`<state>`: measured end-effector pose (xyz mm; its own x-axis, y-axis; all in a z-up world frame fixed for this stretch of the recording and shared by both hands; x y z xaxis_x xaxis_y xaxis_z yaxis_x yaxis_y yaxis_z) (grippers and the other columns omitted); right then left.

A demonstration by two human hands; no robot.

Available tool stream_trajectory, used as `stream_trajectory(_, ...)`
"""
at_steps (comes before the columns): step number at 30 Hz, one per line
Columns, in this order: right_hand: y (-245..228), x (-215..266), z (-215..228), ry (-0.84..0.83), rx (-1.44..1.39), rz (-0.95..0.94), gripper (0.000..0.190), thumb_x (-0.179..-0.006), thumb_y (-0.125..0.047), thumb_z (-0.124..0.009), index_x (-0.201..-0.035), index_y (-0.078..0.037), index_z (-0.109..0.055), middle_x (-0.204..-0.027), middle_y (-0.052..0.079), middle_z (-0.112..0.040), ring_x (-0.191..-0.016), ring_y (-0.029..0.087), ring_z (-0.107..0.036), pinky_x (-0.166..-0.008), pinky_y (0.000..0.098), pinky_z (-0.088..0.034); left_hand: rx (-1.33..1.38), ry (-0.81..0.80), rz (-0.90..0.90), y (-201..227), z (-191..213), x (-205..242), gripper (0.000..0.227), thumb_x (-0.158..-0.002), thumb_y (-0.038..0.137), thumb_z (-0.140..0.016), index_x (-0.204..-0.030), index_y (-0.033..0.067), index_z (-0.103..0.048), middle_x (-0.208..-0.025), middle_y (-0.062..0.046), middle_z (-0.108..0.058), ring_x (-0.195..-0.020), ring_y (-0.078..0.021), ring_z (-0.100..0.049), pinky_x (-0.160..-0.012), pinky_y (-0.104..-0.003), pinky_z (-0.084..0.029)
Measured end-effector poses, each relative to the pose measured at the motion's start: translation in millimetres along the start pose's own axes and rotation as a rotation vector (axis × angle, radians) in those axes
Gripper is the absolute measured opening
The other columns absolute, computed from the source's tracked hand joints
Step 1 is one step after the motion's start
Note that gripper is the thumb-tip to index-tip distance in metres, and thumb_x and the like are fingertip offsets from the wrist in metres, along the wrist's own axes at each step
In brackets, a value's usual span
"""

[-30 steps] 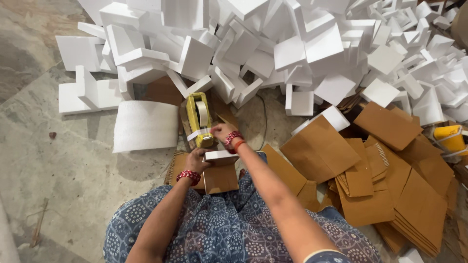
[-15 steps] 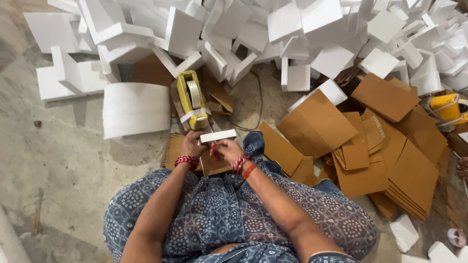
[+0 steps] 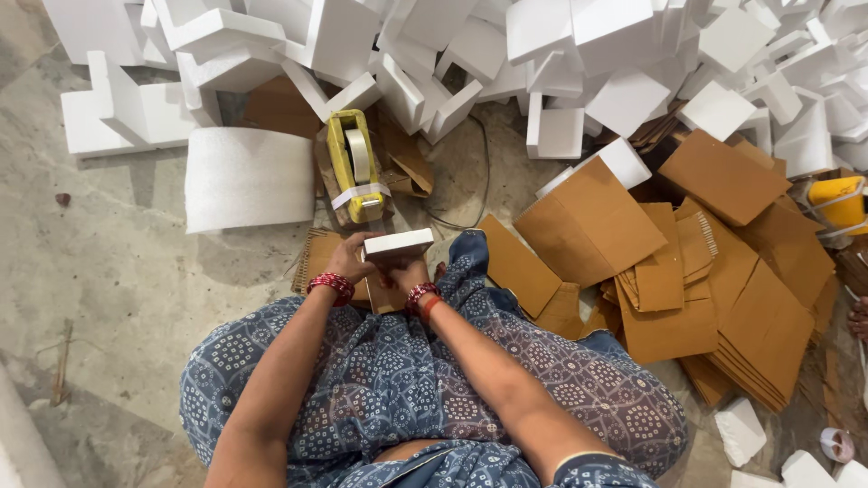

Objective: The person sits on the floor and repeatedly assembles small white boxes using a handheld tape dispenser. They pick up a white box, apply tape to seal the edges, and place the finished box aside. The process is repeated continuously with a large pile of unassembled boxes nearby.

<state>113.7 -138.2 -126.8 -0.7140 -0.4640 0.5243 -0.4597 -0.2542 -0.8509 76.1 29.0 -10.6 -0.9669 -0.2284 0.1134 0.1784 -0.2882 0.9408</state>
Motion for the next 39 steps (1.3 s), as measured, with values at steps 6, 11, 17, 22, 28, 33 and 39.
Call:
stream_trajectory(6, -10.5, -1.3, 0.0, 0.087, 0.036, 0.122, 0.008, -0.09, 0.0, -0.068, -0.089, 0.004, -0.075, -0.076, 0.013, -0.075, -0.061, 0.018, -0.07, -0.055, 0.031, -0.053, 0.017, 0.02, 0.146, -33.6, -11.9, -7.0, 0.054, -0.069, 0.025, -0.092, -0.119, 0.0131, -0.072, -0.113, -0.009, -0.077, -0.106, -0.0208, -0.073, -0.093, -0.035, -0.056)
stream_trajectory(11, -53.4, 16.5, -4.1, 0.103, 0.729, 0.336, 0.017, -0.088, -0.017, -0.074, -0.095, -0.002, -0.078, -0.084, 0.014, -0.077, -0.074, 0.022, -0.073, -0.068, 0.0364, -0.056, 0.118, 0.085, 0.163, -60.9, -32.2, -10.1, 0.049, -0.069, 0.025, -0.089, -0.114, 0.0114, -0.074, -0.106, -0.008, -0.081, -0.096, -0.0208, -0.078, -0.087, -0.034, -0.061)
stream_trajectory(17, -138.6, 14.4, -5.8, -0.073, 0.932, 0.362, 0.017, -0.089, -0.026, -0.07, -0.088, -0.014, -0.082, -0.085, 0.011, -0.079, -0.076, 0.024, -0.076, -0.073, 0.0368, -0.058, 0.001, 0.138, 0.172, -72.4, -24.9, -17.0, 0.048, -0.07, 0.017, -0.092, -0.114, 0.0077, -0.074, -0.1, -0.012, -0.077, -0.09, -0.0194, -0.073, -0.082, -0.034, -0.058)
stream_trajectory(22, -172.5, -46.4, -3.9, -0.006, 0.621, 0.087, 0.02, -0.089, -0.029, -0.078, -0.092, -0.009, -0.08, -0.084, 0.007, -0.078, -0.073, 0.016, -0.073, -0.062, 0.034, -0.055, 0.164, 0.07, 0.082, -58.0, -39.7, -10.1, 0.043, -0.068, 0.007, -0.084, -0.11, 0.0056, -0.073, -0.097, -0.009, -0.08, -0.088, -0.0168, -0.075, -0.08, -0.032, -0.06)
stream_trajectory(28, -125.6, -66.1, -18.8, -0.173, 0.108, -0.276, 0.022, -0.087, -0.022, -0.082, -0.092, -0.003, -0.073, -0.084, 0.006, -0.077, -0.071, 0.016, -0.074, -0.059, 0.0303, -0.06, 0.028, 0.098, 0.119, -49.7, -36.3, 1.1, 0.039, -0.071, 0.011, -0.086, -0.108, 0.0058, -0.074, -0.095, -0.011, -0.079, -0.086, -0.0192, -0.075, -0.079, -0.033, -0.059)
stream_trajectory(33, -129.5, -72.1, -17.1, -0.11, 0.092, -0.131, 0.02, -0.088, -0.018, -0.081, -0.09, 0.001, -0.077, -0.081, 0.009, -0.077, -0.066, 0.016, -0.071, -0.057, 0.0301, -0.056, 0.033, 0.11, 0.155, -48.1, -30.2, -7.8, 0.044, -0.066, 0.013, -0.088, -0.108, 0.0083, -0.075, -0.095, -0.011, -0.079, -0.087, -0.0216, -0.076, -0.08, -0.035, -0.059)
stream_trajectory(39, -131.3, -62.9, -10.6, 0.134, 0.795, 0.007, 0.03, -0.082, -0.033, -0.084, -0.093, -0.005, -0.085, -0.087, 0.012, -0.081, -0.074, 0.017, -0.076, -0.07, 0.0324, -0.06, -0.083, 0.205, 0.001, -36.8, -32.5, -2.0, 0.043, -0.065, 0.02, -0.092, -0.103, 0.0089, -0.073, -0.097, -0.014, -0.076, -0.089, -0.0302, -0.074, -0.079, -0.039, -0.058)
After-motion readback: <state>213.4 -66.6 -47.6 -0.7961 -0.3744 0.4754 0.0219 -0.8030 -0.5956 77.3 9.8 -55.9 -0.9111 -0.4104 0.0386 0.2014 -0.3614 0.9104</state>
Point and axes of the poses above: each hand's wrist, its own x-axis away from the middle knuckle, its own z-axis out of the back of the hand, y = z × x, the point moved 9 cm from there along -x, towards the middle knuckle
